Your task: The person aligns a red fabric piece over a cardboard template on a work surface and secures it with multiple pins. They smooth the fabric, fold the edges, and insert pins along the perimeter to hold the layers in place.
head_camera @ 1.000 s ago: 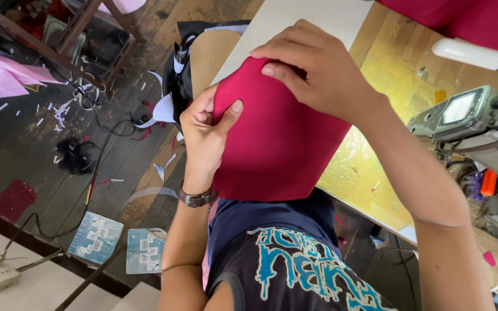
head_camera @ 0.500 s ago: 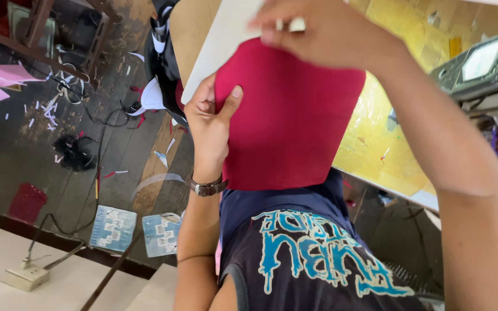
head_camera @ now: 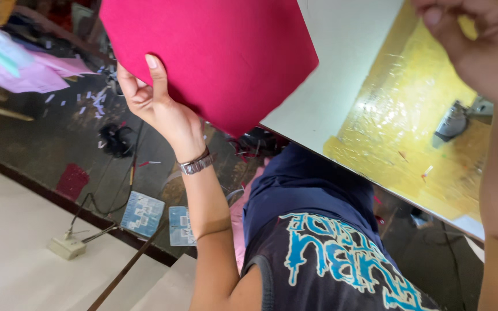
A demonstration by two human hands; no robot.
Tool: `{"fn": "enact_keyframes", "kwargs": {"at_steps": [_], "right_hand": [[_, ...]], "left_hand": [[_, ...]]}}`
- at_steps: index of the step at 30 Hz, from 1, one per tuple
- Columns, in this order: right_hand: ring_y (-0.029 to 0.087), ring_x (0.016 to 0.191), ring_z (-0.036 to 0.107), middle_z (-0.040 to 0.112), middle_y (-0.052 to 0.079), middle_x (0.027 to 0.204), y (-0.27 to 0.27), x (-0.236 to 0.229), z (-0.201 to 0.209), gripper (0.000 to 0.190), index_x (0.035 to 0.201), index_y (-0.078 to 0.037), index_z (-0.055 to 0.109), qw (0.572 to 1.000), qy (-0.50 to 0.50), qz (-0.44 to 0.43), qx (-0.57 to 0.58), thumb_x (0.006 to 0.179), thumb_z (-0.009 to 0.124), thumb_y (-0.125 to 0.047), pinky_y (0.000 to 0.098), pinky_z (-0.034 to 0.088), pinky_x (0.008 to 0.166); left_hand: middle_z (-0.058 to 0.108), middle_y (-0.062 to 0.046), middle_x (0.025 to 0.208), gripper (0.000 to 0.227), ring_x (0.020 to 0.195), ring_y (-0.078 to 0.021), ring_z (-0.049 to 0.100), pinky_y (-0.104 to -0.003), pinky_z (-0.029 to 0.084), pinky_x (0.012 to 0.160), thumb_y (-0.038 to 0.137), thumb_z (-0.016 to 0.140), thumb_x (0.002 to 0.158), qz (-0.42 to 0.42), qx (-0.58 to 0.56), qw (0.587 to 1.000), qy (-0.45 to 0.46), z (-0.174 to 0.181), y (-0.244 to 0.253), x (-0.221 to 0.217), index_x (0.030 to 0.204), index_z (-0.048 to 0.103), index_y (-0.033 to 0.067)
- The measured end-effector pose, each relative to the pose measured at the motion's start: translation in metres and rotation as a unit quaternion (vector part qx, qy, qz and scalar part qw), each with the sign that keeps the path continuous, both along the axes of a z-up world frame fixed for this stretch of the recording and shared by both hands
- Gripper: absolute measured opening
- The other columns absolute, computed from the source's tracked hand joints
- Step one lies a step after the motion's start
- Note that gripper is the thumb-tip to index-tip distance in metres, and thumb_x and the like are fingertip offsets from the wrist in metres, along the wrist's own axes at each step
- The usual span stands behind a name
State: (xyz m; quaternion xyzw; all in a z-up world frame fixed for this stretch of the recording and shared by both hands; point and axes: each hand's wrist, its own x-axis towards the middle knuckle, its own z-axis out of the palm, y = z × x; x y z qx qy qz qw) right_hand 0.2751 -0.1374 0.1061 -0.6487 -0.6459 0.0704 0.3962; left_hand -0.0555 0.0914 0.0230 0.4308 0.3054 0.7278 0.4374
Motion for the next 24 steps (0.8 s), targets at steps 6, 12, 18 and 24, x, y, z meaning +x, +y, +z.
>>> {"fn": "enact_keyframes", "kwargs": {"at_steps": [6, 12, 18, 24], "right_hand": [[0.030, 0.115, 0.065, 0.066, 0.024, 0.129, 0.019, -0.008, -0.049, 0.019, 0.137, 0.009, 0.068, 0.996, 0.079, 0.021, -0.021, 0.120, 0.062, 0.016, 0.0366, 0.054, 0.103], [0.022, 0.114, 0.066, 0.065, 0.014, 0.135, 0.043, -0.015, -0.099, 0.030, 0.138, -0.003, 0.062, 0.989, 0.143, -0.041, 0.014, 0.110, 0.060, 0.008, 0.0296, 0.054, 0.094], [0.022, 0.117, 0.066, 0.058, 0.013, 0.144, 0.030, -0.009, -0.146, 0.024, 0.129, -0.005, 0.063, 0.950, 0.290, -0.080, 0.086, 0.105, 0.060, -0.009, 0.0327, 0.053, 0.106], [0.019, 0.130, 0.059, 0.064, 0.013, 0.141, 0.012, -0.022, -0.170, 0.043, 0.138, -0.002, 0.059, 0.915, 0.373, -0.138, 0.071, 0.103, 0.062, -0.025, 0.0389, 0.050, 0.112]], "left_hand": [[0.063, 0.007, 0.100, 0.037, 0.082, -0.0068, 0.039, -0.023, 0.041, 0.092, 0.019, 0.081, 0.098, 0.000, 0.064, 0.998, -0.001, 0.014, 0.047, -0.017, 0.132, 0.069, 0.0141], [0.060, 0.000, 0.101, 0.030, 0.098, -0.0125, 0.056, -0.030, 0.051, 0.099, 0.006, 0.078, 0.100, -0.168, 0.130, 0.976, -0.035, 0.026, 0.084, 0.025, 0.129, 0.069, 0.0063], [0.070, -0.002, 0.108, 0.018, 0.100, -0.0102, 0.061, -0.027, 0.049, 0.095, 0.001, 0.073, 0.100, -0.292, 0.164, 0.940, -0.065, 0.038, 0.076, 0.106, 0.116, 0.066, 0.0055], [0.074, -0.001, 0.109, 0.017, 0.101, -0.0086, 0.065, -0.026, 0.051, 0.095, -0.003, 0.072, 0.100, -0.348, 0.141, 0.924, -0.065, 0.020, 0.062, 0.147, 0.113, 0.071, 0.0077]]}}
